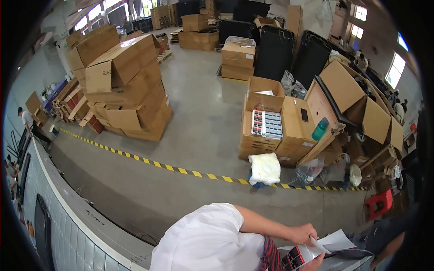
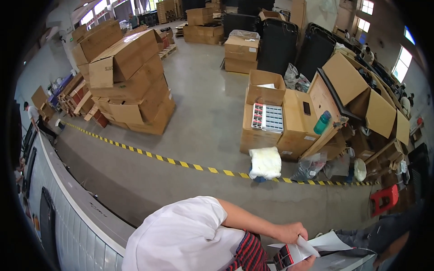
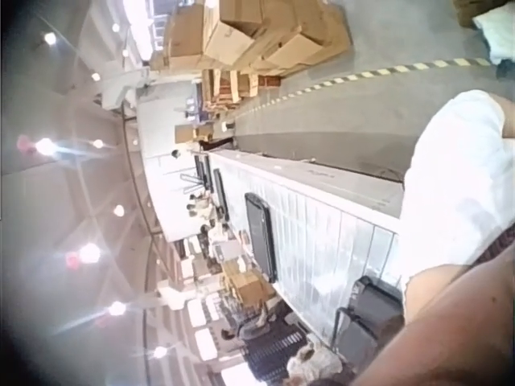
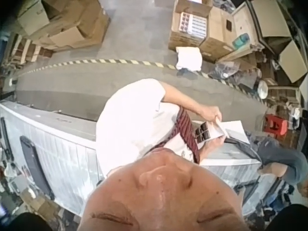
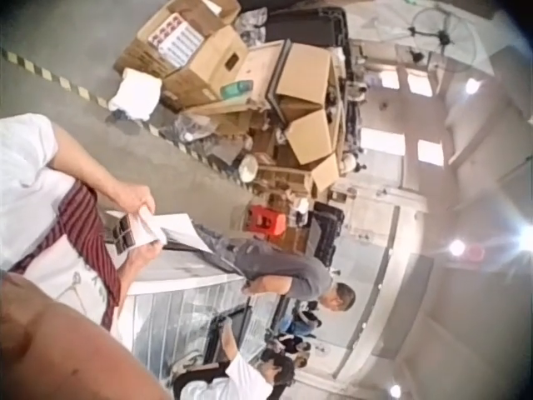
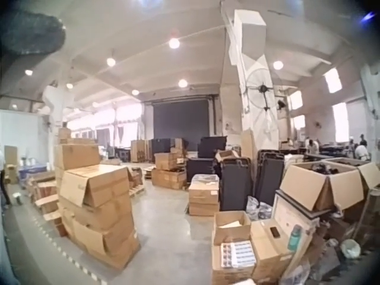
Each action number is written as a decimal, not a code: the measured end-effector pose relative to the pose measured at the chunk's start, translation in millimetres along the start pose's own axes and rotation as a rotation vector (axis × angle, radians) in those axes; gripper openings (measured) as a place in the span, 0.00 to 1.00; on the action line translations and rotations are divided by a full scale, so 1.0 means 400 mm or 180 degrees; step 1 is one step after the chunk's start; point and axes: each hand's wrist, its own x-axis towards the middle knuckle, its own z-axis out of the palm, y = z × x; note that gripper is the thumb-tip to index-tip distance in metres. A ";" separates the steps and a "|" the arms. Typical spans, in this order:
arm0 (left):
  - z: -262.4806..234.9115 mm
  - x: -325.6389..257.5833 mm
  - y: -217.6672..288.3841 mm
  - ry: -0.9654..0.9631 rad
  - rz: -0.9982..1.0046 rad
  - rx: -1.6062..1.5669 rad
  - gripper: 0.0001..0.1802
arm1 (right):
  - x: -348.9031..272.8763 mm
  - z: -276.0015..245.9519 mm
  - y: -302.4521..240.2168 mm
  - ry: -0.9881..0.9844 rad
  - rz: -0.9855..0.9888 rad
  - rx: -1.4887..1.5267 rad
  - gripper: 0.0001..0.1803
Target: Apply product labels and stickers to treadmills on a factory assembly line.
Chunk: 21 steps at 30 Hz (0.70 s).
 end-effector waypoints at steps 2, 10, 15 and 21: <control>0.002 0.002 0.007 -0.0002 0.0050 -0.0106 0.10 | -0.002 -0.003 0.013 0.0115 -0.0093 -0.0001 0.19; 0.004 0.004 0.003 0.0012 0.0070 -0.0413 0.14 | -0.015 0.018 -0.018 0.0067 0.0071 0.0288 0.20; 0.018 0.007 0.018 -0.0042 0.0317 -0.0440 0.15 | -0.013 0.022 -0.020 0.0247 0.0023 0.0081 0.14; 0.032 0.007 0.023 0.0026 0.0227 -0.0643 0.16 | -0.018 0.013 -0.012 0.0427 -0.0182 0.0057 0.13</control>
